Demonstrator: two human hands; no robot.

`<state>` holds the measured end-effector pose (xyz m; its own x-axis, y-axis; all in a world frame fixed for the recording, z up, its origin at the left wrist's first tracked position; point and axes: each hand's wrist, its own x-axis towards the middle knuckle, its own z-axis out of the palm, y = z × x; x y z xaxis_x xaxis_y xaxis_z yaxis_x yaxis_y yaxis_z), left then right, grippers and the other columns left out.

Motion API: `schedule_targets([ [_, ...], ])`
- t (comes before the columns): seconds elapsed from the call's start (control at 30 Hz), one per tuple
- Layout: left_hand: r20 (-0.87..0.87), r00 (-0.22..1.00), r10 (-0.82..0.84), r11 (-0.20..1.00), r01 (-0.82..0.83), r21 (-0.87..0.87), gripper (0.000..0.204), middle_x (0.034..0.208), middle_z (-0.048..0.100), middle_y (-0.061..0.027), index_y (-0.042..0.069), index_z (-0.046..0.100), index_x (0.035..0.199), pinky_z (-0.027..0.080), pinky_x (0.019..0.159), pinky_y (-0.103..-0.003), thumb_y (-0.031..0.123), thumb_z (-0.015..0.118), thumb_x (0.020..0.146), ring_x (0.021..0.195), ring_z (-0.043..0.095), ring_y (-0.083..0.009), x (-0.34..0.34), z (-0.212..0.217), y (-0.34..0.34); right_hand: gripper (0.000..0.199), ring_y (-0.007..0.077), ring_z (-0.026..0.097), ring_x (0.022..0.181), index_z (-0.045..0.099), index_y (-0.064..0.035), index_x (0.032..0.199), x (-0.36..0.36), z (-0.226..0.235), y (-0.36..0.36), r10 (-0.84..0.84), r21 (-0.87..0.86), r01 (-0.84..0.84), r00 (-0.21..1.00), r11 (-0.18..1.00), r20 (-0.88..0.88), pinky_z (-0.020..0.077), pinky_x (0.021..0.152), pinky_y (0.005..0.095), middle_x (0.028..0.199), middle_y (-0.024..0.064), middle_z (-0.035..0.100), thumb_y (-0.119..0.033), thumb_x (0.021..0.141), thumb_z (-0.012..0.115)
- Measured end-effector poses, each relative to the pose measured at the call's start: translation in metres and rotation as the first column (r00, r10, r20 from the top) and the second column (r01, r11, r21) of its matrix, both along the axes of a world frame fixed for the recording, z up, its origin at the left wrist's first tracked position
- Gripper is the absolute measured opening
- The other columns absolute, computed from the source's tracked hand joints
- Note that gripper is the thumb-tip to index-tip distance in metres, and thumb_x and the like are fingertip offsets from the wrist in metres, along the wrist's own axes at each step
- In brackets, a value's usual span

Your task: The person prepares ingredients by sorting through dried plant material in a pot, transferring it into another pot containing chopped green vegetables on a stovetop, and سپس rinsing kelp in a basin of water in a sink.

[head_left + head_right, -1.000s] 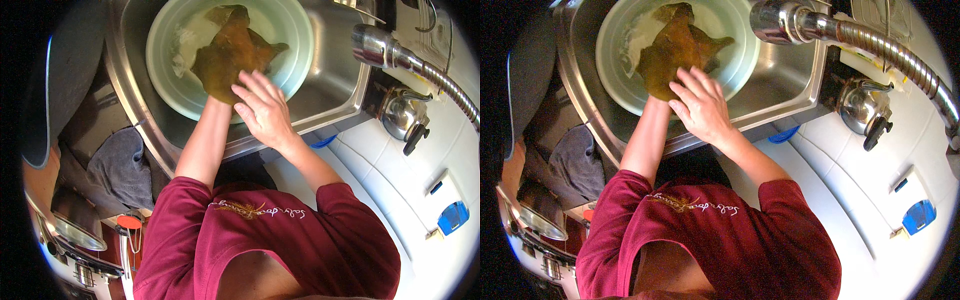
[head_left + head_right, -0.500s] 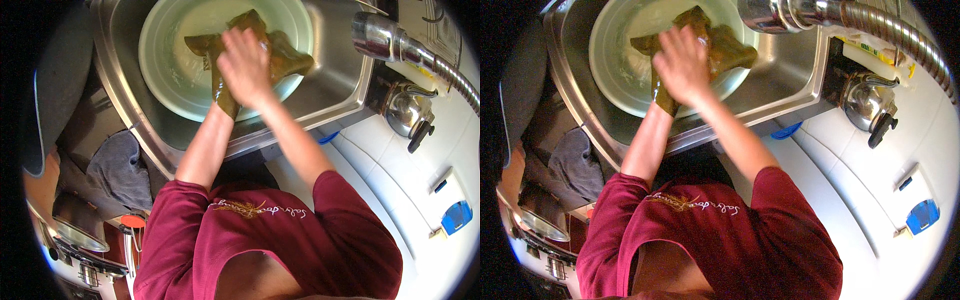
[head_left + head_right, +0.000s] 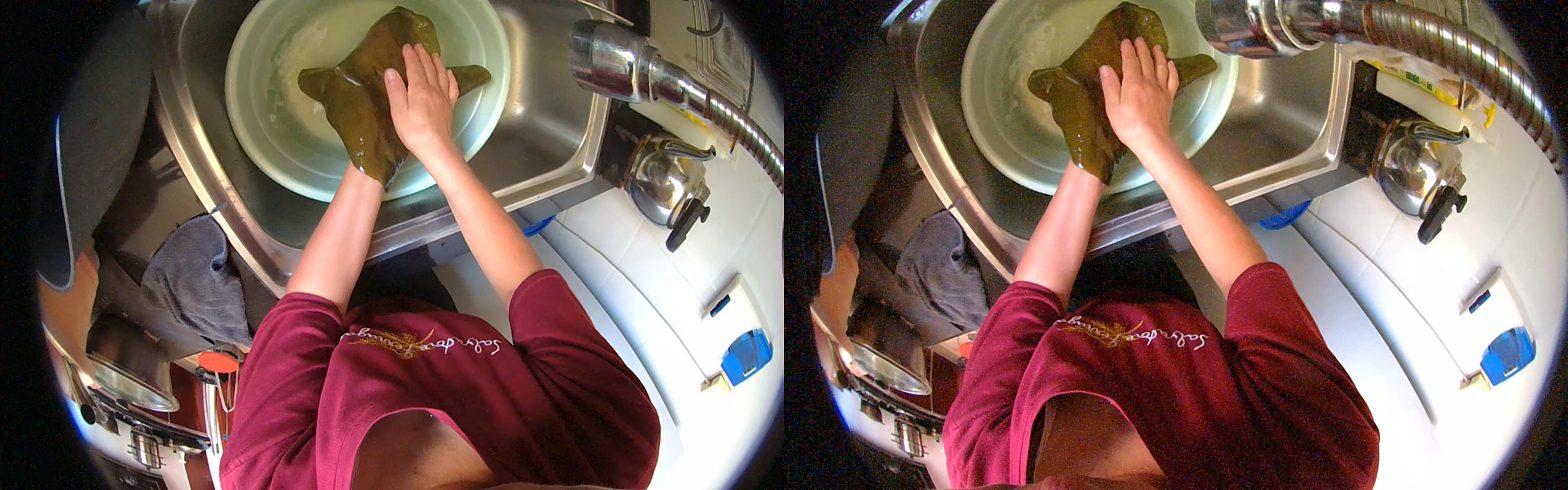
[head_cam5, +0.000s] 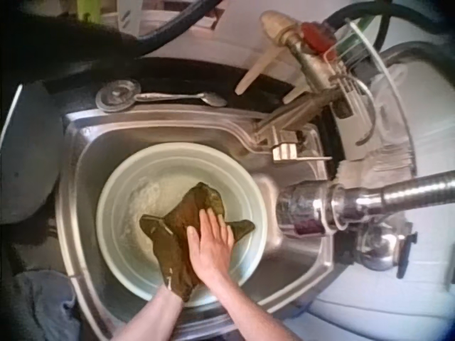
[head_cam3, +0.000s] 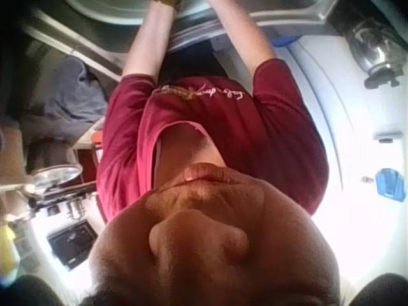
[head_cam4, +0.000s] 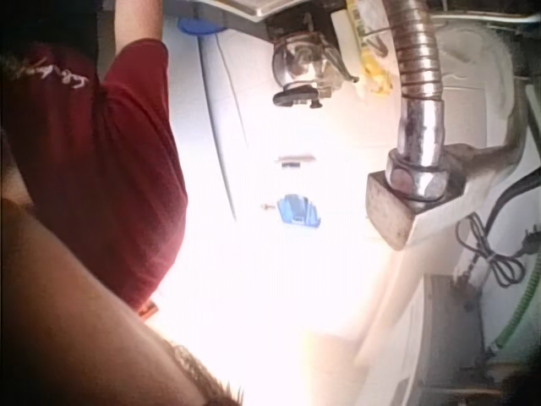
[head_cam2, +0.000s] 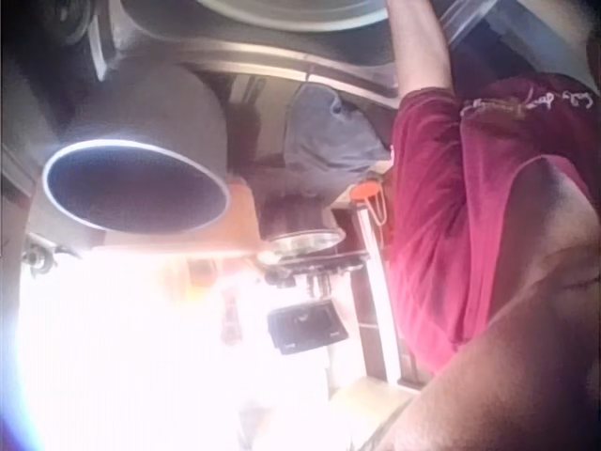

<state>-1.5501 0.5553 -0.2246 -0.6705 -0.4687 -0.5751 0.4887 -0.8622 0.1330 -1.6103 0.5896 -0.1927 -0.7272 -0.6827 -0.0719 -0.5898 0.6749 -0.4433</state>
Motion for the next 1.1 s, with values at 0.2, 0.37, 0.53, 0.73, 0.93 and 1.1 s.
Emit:
schedule_targets([
  [0.2,-0.148,0.987,-0.06,0.969,0.093,0.229,0.047,0.134,0.038,-0.0064,0.01,0.035,0.132,0.025,0.106,-0.038,0.039,0.035,0.094,0.122,0.036,-0.0233,0.006,-0.023,0.023,0.054,0.0305,0.016,0.135,0.034,-0.002,0.134,0.023,0.002,0.03,0.171,0.183,-0.212,0.962,0.96,0.215,0.0098,0.109,0.0476,0.142,0.0179,0.027,-0.039,0.094,0.032],
  [0.37,-0.056,0.98,-0.192,0.976,0.196,0.094,0.036,0.125,0.044,-0.0059,0.012,0.042,0.125,0.038,0.096,-0.029,0.032,0.039,0.095,0.114,0.043,-0.0177,-0.016,-0.001,0.021,0.056,0.0376,0.028,0.128,0.039,0.0008,0.129,-0.049,-0.034,0.012,-0.326,0.169,0.293,0.918,0.941,0.227,0.0219,0.103,0.048,0.139,0.0206,0.031,-0.041,0.093,0.031],
  [0.53,-0.034,0.983,-0.178,0.979,0.18,0.096,0.052,0.14,0.035,-0.0033,0.01,0.03,0.138,0.026,0.104,-0.037,0.037,0.037,0.094,0.126,0.033,-0.0202,0.008,-0.009,0.019,0.062,0.0429,0.027,0.127,0.031,0.0018,0.133,0.03,-0.015,0.01,-0.228,0.098,0.21,0.946,0.973,0.232,0.0206,0.104,0.0504,0.14,0.0268,0.024,-0.045,0.092,0.029],
  [0.73,-0.083,0.996,-0.041,0.994,0.049,0.096,0.034,0.115,0.05,-0.0031,0.009,0.045,0.119,0.043,0.088,-0.029,0.027,0.049,0.092,0.105,0.048,-0.0169,-0.01,0.01,0.016,0.053,0.0434,0.029,0.126,0.048,0.0047,0.11,-0.046,-0.03,-0.007,-0.445,0.09,0.488,0.685,0.868,0.578,0.0284,0.099,0.0527,0.131,0.0272,0.036,-0.042,0.091,0.033],
  [0.93,0.084,0.989,-0.121,0.989,0.113,0.1,0.054,0.144,0.026,-0.0061,0.01,0.028,0.138,0.015,0.108,-0.041,0.041,0.034,0.094,0.131,0.023,-0.0186,0.013,-0.031,0.0,0.054,0.0358,0.026,0.13,0.038,-0.0013,0.13,0.005,-0.075,0.009,-0.089,-0.01,0.096,0.959,0.995,0.27,0.0182,0.106,0.0468,0.139,0.0193,0.031,-0.04,0.092,0.035],
  [1.1,0.205,0.955,-0.213,0.976,0.216,0.011,0.035,0.118,0.053,-0.0077,0.007,0.049,0.12,0.042,0.092,-0.034,0.028,0.04,0.094,0.105,0.05,-0.0217,-0.026,-0.04,-0.04,0.041,0.0361,0.039,0.119,0.046,-0.005,0.124,-0.044,-0.111,0.008,0.04,0.094,-0.044,0.999,0.995,0.037,0.0315,0.099,0.0454,0.129,0.0181,0.043,-0.03,0.093,0.038],
])
